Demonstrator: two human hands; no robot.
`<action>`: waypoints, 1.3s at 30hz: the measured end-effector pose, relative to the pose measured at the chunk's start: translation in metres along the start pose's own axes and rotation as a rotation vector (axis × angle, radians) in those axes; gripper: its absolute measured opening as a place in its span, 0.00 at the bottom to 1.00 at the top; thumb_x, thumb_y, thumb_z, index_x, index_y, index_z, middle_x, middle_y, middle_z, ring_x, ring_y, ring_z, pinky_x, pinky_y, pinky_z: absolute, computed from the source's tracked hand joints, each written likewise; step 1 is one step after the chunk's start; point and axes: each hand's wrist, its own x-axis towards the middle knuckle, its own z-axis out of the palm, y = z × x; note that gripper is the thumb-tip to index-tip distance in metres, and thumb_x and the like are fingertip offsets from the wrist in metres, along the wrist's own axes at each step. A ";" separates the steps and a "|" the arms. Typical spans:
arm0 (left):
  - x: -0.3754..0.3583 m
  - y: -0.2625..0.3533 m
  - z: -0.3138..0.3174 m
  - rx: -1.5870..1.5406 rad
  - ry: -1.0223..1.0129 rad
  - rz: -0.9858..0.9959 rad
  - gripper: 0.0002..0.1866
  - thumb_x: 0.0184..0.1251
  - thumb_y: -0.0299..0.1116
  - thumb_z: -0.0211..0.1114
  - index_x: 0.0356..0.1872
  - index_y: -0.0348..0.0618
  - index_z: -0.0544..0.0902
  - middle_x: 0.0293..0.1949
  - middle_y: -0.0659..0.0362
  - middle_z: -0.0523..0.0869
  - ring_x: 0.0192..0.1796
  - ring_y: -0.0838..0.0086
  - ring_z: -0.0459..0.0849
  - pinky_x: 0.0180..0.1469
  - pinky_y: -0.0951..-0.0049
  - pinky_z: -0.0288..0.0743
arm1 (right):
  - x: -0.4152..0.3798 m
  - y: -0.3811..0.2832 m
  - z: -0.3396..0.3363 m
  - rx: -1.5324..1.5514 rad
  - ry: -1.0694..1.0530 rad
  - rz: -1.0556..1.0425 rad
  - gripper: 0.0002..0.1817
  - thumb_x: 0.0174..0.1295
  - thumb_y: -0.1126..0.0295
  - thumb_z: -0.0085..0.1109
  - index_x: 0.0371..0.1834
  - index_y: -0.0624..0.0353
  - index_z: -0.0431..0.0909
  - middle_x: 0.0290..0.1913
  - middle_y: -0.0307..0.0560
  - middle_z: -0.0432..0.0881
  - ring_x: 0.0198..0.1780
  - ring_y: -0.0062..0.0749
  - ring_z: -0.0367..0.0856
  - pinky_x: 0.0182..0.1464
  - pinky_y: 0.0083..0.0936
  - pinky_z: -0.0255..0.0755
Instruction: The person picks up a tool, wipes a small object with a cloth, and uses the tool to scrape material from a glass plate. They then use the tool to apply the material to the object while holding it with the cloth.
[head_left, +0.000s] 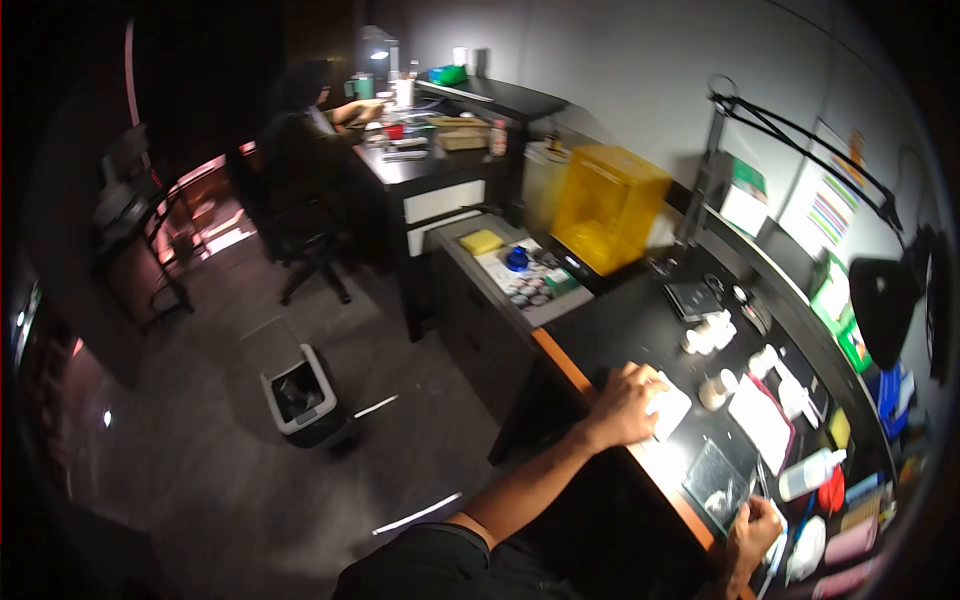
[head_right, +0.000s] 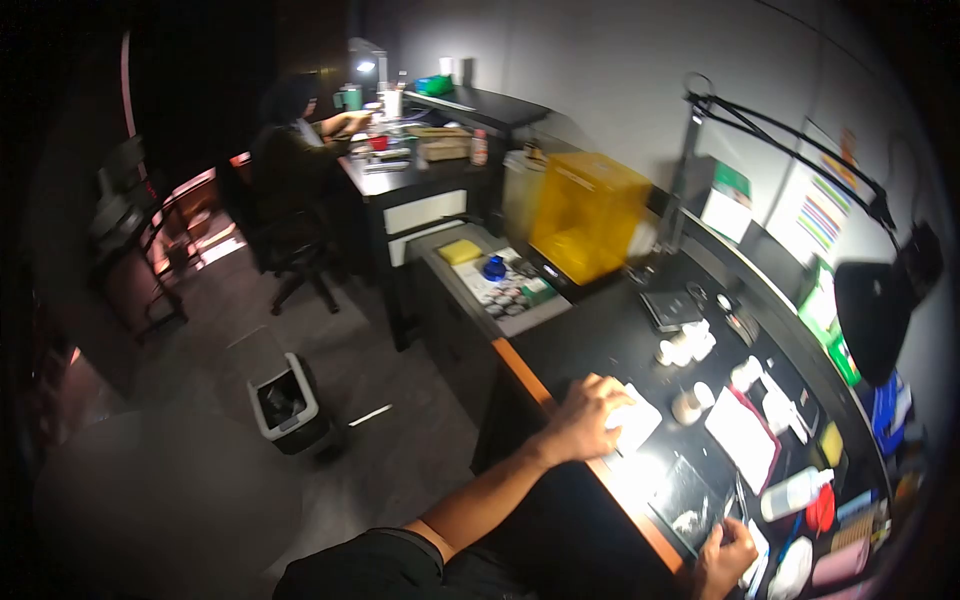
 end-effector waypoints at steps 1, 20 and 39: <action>0.000 0.000 0.000 -0.013 -0.001 -0.008 0.20 0.52 0.29 0.70 0.50 0.43 0.87 0.52 0.53 0.83 0.58 0.56 0.78 0.64 0.55 0.70 | 0.003 0.022 0.005 -0.013 0.062 -0.163 0.08 0.54 0.78 0.64 0.36 0.72 0.86 0.24 0.50 0.85 0.25 0.28 0.82 0.31 0.26 0.74; -0.040 0.028 -0.017 -0.250 0.499 0.245 0.05 0.53 0.21 0.68 0.32 0.40 0.84 0.28 0.57 0.82 0.35 0.65 0.82 0.44 0.66 0.76 | 0.005 -0.003 -0.017 0.056 -0.068 -0.002 0.06 0.57 0.78 0.65 0.37 0.67 0.86 0.28 0.50 0.84 0.27 0.36 0.80 0.32 0.31 0.74; -0.359 -0.051 -0.093 0.116 -1.417 -1.344 0.14 0.66 0.36 0.61 0.44 0.39 0.88 0.41 0.45 0.90 0.47 0.53 0.89 0.51 0.60 0.81 | -0.186 0.061 -0.081 0.083 -0.550 0.232 0.05 0.48 0.73 0.63 0.24 0.62 0.84 0.18 0.48 0.79 0.20 0.44 0.81 0.25 0.32 0.73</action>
